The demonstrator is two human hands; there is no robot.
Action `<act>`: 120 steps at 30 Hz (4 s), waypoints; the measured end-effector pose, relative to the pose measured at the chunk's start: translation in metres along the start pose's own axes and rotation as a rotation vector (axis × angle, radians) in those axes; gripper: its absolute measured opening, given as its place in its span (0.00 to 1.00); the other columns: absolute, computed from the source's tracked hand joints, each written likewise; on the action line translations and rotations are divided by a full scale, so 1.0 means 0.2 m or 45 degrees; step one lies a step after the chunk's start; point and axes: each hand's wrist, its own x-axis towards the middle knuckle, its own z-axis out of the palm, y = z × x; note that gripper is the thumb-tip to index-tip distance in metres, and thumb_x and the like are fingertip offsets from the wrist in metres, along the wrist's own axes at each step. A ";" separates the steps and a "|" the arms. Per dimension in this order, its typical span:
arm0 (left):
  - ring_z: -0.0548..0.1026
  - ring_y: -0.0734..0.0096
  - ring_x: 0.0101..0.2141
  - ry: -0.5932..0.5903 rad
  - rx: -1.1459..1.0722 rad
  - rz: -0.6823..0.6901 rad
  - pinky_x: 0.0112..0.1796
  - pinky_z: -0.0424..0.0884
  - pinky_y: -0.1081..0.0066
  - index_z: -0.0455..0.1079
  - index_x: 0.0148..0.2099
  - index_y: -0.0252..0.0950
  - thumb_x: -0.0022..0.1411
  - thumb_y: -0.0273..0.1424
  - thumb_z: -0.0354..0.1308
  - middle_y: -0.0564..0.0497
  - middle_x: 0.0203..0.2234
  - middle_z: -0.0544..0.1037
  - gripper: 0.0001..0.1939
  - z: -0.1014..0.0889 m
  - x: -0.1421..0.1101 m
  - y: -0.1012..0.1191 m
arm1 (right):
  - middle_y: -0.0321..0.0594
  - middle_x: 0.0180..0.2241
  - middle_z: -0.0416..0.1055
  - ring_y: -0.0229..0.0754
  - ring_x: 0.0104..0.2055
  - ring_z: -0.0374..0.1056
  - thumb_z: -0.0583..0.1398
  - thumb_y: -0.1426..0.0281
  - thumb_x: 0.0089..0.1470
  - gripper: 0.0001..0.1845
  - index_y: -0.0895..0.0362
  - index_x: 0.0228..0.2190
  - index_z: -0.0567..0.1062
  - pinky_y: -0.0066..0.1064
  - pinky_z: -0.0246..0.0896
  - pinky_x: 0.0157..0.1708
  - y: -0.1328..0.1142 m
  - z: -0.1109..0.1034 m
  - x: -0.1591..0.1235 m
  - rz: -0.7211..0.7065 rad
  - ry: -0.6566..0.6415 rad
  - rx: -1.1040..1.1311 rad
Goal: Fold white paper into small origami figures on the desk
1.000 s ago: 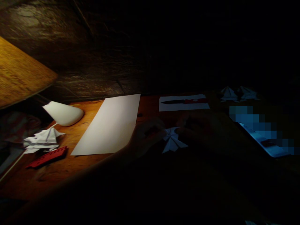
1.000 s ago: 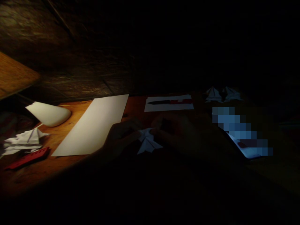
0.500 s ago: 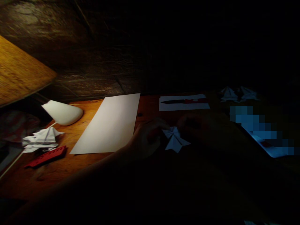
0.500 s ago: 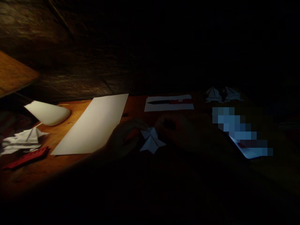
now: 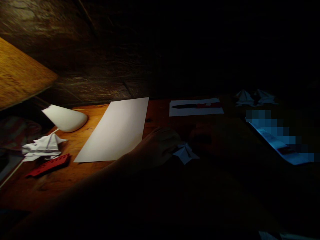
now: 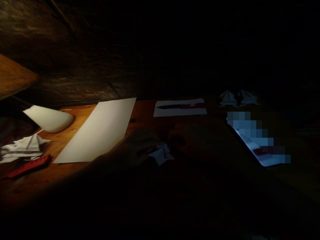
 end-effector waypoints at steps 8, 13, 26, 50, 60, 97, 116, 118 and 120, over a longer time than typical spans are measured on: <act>0.74 0.60 0.44 -0.049 0.194 0.067 0.46 0.73 0.62 0.72 0.51 0.33 0.71 0.26 0.54 0.44 0.44 0.76 0.09 -0.02 0.02 0.04 | 0.43 0.43 0.75 0.43 0.41 0.70 0.63 0.71 0.61 0.07 0.57 0.37 0.83 0.34 0.58 0.35 -0.12 -0.05 -0.03 -0.145 -0.096 -0.346; 0.73 0.63 0.41 -0.038 0.352 0.174 0.43 0.71 0.64 0.74 0.41 0.35 0.74 0.27 0.52 0.46 0.40 0.76 0.10 -0.01 0.03 0.03 | 0.48 0.46 0.75 0.47 0.44 0.69 0.64 0.71 0.60 0.06 0.60 0.37 0.81 0.36 0.57 0.35 -0.15 -0.03 -0.03 -0.160 -0.134 -0.460; 0.74 0.69 0.37 0.069 0.109 0.062 0.39 0.74 0.69 0.73 0.40 0.35 0.78 0.27 0.50 0.50 0.34 0.76 0.13 0.00 0.03 0.03 | 0.48 0.48 0.77 0.51 0.46 0.71 0.62 0.75 0.59 0.09 0.56 0.41 0.81 0.39 0.57 0.39 -0.16 -0.01 -0.05 -0.198 -0.114 -0.606; 0.74 0.67 0.37 0.143 -0.042 -0.140 0.37 0.72 0.68 0.74 0.37 0.35 0.64 0.23 0.56 0.49 0.33 0.76 0.07 0.02 0.05 0.06 | 0.41 0.37 0.78 0.45 0.35 0.69 0.61 0.67 0.63 0.10 0.53 0.45 0.79 0.37 0.51 0.37 -0.19 0.00 -0.06 -0.090 0.105 -0.578; 0.80 0.62 0.44 0.231 -0.169 -0.283 0.43 0.77 0.64 0.67 0.55 0.37 0.63 0.24 0.56 0.46 0.46 0.80 0.18 0.03 0.04 0.05 | 0.41 0.45 0.81 0.48 0.41 0.75 0.57 0.68 0.65 0.14 0.51 0.45 0.82 0.37 0.62 0.37 -0.13 0.00 -0.02 0.050 0.018 -0.345; 0.74 0.57 0.51 0.247 -0.015 -0.398 0.50 0.71 0.57 0.72 0.50 0.38 0.60 0.29 0.71 0.47 0.48 0.76 0.18 0.03 0.06 0.01 | 0.40 0.36 0.77 0.44 0.35 0.71 0.69 0.60 0.50 0.16 0.54 0.38 0.75 0.33 0.61 0.30 0.04 0.07 0.08 0.373 0.217 0.115; 0.80 0.61 0.52 0.116 0.074 0.060 0.53 0.80 0.59 0.73 0.59 0.34 0.74 0.22 0.52 0.44 0.52 0.82 0.15 0.05 -0.02 0.06 | 0.36 0.29 0.73 0.38 0.28 0.64 0.67 0.55 0.53 0.17 0.55 0.36 0.77 0.30 0.54 0.26 0.03 0.06 0.07 0.399 0.211 0.143; 0.80 0.62 0.53 0.085 0.060 0.022 0.55 0.79 0.60 0.72 0.61 0.35 0.74 0.21 0.52 0.45 0.54 0.81 0.17 0.05 -0.03 0.07 | 0.37 0.30 0.73 0.38 0.29 0.65 0.67 0.58 0.53 0.15 0.55 0.36 0.77 0.30 0.56 0.27 0.02 0.05 0.06 0.403 0.195 0.185; 0.79 0.63 0.54 0.070 0.073 -0.001 0.56 0.78 0.61 0.71 0.61 0.35 0.75 0.22 0.52 0.46 0.54 0.80 0.17 0.05 -0.03 0.08 | 0.37 0.31 0.74 0.40 0.31 0.67 0.67 0.62 0.53 0.12 0.56 0.37 0.77 0.31 0.59 0.30 0.01 0.03 0.05 0.408 0.177 0.225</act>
